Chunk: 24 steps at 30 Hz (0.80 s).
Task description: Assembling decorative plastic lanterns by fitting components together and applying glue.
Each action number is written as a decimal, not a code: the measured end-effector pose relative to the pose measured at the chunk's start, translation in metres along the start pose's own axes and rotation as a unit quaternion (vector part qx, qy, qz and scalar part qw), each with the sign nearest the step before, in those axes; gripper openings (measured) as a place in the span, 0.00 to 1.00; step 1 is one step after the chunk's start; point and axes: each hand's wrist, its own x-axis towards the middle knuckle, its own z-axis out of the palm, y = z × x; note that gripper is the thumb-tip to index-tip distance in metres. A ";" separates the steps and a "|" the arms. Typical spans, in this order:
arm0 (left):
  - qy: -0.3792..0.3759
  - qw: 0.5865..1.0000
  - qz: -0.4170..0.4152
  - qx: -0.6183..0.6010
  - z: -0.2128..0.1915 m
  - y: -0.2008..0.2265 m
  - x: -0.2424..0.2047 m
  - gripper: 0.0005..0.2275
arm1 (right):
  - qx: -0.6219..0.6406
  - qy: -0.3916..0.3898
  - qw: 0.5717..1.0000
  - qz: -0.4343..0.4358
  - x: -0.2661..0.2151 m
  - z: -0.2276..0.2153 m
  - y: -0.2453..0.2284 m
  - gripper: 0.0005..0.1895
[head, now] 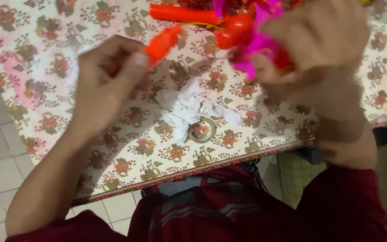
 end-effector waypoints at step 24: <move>0.110 0.978 -0.056 -0.165 0.023 0.001 -0.010 0.15 | 0.740 0.003 0.655 0.152 0.011 0.028 -0.023 0.42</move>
